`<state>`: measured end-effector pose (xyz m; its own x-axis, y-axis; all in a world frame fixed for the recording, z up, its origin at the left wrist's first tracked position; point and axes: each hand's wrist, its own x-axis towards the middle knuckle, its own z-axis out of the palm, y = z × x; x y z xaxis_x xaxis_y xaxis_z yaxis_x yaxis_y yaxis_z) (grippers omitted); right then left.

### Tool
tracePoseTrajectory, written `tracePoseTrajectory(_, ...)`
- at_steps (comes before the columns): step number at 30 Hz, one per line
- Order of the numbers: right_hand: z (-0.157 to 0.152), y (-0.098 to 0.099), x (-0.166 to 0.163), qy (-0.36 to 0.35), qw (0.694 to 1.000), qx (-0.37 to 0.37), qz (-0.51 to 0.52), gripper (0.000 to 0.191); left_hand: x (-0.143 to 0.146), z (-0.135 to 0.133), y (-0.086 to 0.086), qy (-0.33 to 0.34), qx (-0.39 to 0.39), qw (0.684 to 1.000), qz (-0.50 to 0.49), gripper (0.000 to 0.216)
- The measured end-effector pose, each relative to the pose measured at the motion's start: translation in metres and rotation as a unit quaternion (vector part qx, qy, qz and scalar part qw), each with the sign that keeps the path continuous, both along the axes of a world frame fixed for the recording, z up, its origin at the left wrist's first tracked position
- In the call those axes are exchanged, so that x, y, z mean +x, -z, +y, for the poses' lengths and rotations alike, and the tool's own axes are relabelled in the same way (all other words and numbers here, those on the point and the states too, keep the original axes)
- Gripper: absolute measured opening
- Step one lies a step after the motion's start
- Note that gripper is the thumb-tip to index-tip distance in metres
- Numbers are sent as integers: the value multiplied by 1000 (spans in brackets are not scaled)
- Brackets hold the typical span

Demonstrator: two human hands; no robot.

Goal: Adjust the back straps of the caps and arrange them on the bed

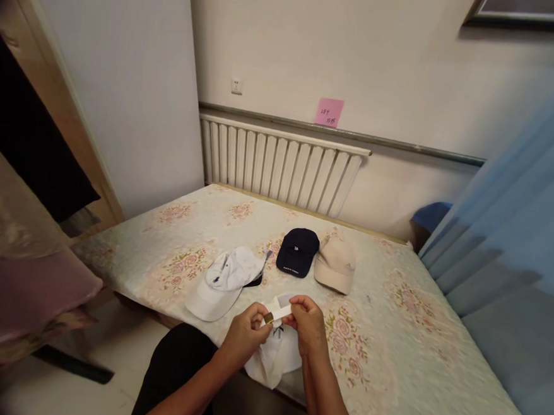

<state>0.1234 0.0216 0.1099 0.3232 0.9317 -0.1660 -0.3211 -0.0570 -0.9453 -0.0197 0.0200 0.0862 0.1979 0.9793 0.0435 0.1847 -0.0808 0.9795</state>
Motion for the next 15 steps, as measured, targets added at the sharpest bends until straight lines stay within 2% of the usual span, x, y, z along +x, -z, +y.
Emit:
tracePoseTrajectory(8, -6, 11, -4, 36, 998, 0, 48, 17, -1, 1, 5, -7, -34, 998, -42, 8)
tracePoseTrajectory(12, -20, 29, -14, 49, 996, -24, 70, 19, -1, 3, 9, -11, -38, 998, -45, 8)
tracePoseTrajectory(15, -30, 43, -26, 12, 993, -60, 97, 20, -2, 2, 12, -4, -36, 998, -46, 6)
